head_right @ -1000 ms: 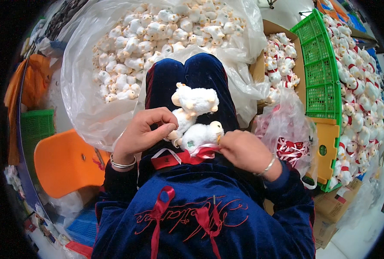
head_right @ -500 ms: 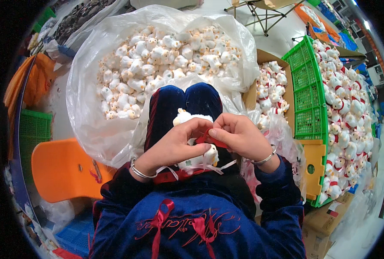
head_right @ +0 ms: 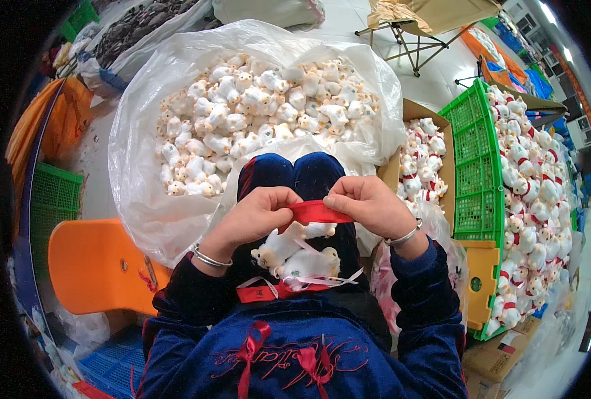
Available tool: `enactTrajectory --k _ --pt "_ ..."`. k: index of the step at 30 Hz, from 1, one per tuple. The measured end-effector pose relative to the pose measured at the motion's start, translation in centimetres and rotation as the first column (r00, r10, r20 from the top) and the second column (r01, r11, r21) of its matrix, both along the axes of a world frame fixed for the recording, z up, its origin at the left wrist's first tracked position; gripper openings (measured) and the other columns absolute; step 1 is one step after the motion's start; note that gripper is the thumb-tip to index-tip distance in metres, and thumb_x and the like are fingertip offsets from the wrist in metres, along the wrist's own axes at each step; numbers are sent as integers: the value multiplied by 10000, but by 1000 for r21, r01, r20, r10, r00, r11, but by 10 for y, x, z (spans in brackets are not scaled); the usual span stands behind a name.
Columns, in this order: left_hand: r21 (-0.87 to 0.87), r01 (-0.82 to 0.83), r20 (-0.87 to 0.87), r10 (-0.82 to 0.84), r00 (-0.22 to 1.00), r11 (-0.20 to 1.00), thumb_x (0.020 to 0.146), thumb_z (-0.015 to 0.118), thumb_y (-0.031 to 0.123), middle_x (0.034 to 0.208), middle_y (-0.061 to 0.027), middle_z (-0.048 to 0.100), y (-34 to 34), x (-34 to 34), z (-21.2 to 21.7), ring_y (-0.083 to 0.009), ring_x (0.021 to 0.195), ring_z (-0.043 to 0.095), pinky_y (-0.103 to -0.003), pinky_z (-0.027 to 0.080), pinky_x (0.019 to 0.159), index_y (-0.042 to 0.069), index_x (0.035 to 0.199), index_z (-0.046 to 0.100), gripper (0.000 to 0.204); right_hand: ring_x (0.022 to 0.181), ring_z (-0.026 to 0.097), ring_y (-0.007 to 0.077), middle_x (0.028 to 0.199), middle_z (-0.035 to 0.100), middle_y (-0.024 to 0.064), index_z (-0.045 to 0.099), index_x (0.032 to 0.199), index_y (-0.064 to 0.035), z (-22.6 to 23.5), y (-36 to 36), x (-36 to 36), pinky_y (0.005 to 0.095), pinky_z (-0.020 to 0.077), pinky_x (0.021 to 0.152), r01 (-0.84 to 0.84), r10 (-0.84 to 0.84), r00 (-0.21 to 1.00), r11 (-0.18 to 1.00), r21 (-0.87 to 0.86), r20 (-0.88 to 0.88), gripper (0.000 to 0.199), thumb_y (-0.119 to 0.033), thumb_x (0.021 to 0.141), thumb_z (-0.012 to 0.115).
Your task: The person sits on the floor and ties red ribbons around the necks of small white plush toys. They pick up each toy, wrap the ribbon, and place the finished items into a nearby green crate.
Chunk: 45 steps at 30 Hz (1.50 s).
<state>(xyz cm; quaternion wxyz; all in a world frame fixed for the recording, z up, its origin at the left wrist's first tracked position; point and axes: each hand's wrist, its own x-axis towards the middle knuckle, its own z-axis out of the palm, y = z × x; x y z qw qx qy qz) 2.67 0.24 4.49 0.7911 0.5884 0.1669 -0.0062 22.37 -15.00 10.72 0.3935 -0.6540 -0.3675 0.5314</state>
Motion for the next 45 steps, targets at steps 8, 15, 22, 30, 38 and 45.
enactTrajectory --k 8,15,22,30,38,45 --pt "-61 -54 -5 54 999 997 908 556 25 874 -31 689 33 -8 -7 -101 754 660 -251 568 694 18 969 687 144 793 630 199 848 656 80 672 927 -9 -18 23 7 315 497 709 -150 -186 701 905 398 688 171 -158 880 741" --pt "-151 -402 88 417 904 903 1000 619 172 876 -25 674 63 -29 -6 -117 779 656 -296 570 713 51 1037 661 133 857 626 352 906 657 181 674 893 -15 -46 30 -33 428 519 756 -373 295 457 920 -120 839 464 -456 778 763" --pt "-52 -704 159 702 695 709 1015 617 210 781 -10 656 66 -38 -13 -89 662 611 -237 522 640 57 1023 687 168 974 638 379 1004 667 217 673 1028 2 -63 32 -33 451 523 855 -345 250 715 938 18 653 459 -302 693 745" --pt "362 -301 -40 338 940 882 962 668 180 781 -2 677 10 -12 -35 -65 683 612 -244 505 609 16 931 723 176 1327 521 274 1455 485 184 255 1575 -2 -50 15 -29 379 419 1104 364 -168 857 867 341 -486 965 -322 760 660" --pt "346 -321 192 269 944 882 955 643 90 815 -50 618 -10 17 -10 -107 714 574 -273 475 648 -38 927 698 141 1376 469 282 1490 441 194 243 1573 15 -50 12 -34 385 371 1143 440 -213 847 796 416 -487 945 -293 773 639" --pt "206 -291 217 246 945 934 978 578 70 1130 -54 665 -11 14 -5 -107 954 622 -270 511 811 -11 1241 633 280 1405 410 276 1509 409 193 252 1559 24 -50 9 -39 380 311 1172 303 -230 950 846 438 -212 843 -170 822 612"
